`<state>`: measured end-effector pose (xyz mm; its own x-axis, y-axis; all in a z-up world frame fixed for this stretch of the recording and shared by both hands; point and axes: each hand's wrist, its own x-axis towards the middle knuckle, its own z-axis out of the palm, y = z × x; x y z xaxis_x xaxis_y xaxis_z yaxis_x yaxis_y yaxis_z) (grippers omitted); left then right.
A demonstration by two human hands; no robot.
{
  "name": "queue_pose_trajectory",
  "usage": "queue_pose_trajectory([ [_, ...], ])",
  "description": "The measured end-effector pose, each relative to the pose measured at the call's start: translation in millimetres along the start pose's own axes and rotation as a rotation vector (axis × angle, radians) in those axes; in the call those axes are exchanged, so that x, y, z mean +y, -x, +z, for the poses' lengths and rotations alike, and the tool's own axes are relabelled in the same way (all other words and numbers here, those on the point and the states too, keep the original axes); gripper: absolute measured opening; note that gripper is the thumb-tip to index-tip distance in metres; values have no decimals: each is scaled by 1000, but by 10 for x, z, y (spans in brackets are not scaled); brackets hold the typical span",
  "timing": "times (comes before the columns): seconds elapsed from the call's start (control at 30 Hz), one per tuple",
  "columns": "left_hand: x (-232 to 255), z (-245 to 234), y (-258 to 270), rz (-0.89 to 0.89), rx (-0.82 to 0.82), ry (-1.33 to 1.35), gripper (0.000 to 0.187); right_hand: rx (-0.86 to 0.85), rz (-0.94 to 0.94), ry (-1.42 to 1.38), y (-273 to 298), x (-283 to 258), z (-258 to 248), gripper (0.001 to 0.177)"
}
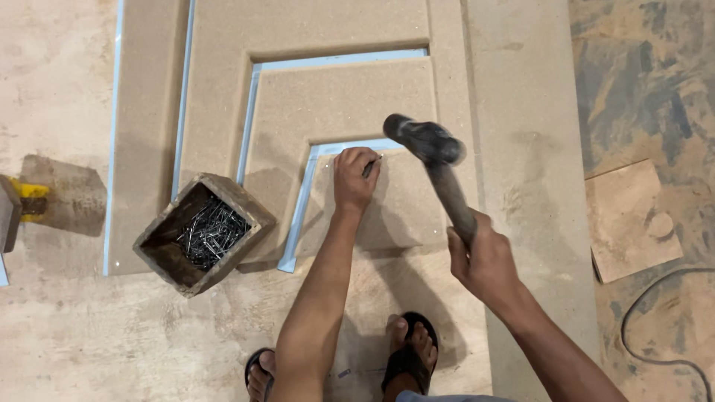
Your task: The person assembles a wooden component by positioning a small rectangular panel into a larger pre-grooved frame, then secures it by hammering several nails into the joints.
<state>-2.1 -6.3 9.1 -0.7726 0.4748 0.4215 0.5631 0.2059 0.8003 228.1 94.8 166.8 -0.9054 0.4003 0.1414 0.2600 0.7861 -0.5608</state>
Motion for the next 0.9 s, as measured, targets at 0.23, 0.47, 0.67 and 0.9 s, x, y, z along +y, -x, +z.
queue_pose_trajectory([
  [0.23,92,-28,-34,-75,-40,-35,16,-214,174,205,-226,0,24,24],
  [0.47,52,-194,422,-25,-134,-170,32,197,-31,-53,47,-149,-170,20],
  [0.67,148,-344,885,41,-194,-367,47,-272,181,253,-258,-67,181,29],
  [0.9,147,-344,907,23,-210,-367,46,321,-24,-96,86,-143,-94,23],
])
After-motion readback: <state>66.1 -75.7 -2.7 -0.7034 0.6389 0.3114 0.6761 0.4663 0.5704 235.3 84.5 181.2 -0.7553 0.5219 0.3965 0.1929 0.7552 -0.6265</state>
